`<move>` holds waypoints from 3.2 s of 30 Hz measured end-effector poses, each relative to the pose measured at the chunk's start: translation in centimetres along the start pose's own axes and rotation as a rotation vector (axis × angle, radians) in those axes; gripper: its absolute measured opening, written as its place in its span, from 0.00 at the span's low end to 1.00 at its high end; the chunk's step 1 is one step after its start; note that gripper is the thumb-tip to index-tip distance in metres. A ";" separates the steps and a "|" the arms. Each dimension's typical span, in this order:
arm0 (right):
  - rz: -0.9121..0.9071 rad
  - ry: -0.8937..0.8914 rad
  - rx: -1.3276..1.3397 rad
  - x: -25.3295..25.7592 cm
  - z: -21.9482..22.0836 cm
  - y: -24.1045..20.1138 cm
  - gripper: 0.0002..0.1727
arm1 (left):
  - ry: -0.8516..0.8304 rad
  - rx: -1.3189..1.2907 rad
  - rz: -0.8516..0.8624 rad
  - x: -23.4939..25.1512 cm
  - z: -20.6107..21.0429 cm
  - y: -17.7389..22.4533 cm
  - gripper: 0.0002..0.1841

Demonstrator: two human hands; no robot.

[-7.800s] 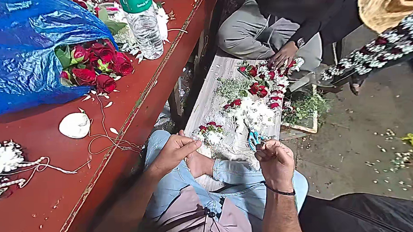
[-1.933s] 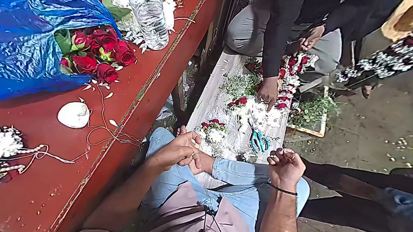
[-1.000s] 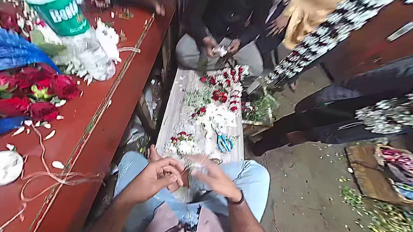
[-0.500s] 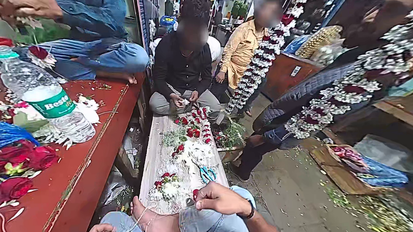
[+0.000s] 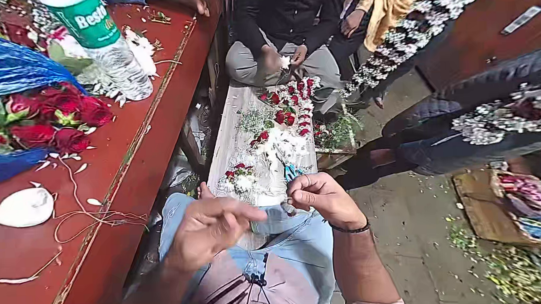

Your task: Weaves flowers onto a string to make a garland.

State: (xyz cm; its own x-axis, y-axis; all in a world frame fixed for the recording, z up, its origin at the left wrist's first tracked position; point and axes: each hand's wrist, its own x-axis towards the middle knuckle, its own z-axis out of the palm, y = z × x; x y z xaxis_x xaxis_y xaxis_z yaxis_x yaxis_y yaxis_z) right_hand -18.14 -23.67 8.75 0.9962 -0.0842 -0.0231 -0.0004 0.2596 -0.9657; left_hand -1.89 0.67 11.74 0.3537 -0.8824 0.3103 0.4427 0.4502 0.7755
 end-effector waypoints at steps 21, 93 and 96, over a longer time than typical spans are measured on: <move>-0.211 0.163 0.309 1.6 1.0 4.7 0.13 | 0.537 -0.191 -0.380 1.9 -3.5 -7.6 0.22; -0.249 -0.067 -0.206 2.9 7.6 2.7 0.22 | -0.193 0.691 -0.259 -1.5 -1.7 0.0 0.19; -0.227 0.007 -0.236 2.3 8.3 3.9 0.18 | -0.118 0.640 -0.341 -2.1 -1.6 -0.1 0.21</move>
State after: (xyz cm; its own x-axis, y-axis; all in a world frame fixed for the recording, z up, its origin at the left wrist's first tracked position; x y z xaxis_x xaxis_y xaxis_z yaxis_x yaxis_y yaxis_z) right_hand -15.15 -14.85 7.08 0.9726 -0.1208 0.1989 0.2007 0.0032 -0.9796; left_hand -1.36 2.70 10.10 0.1754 -0.9842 0.0240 -0.0686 0.0121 0.9976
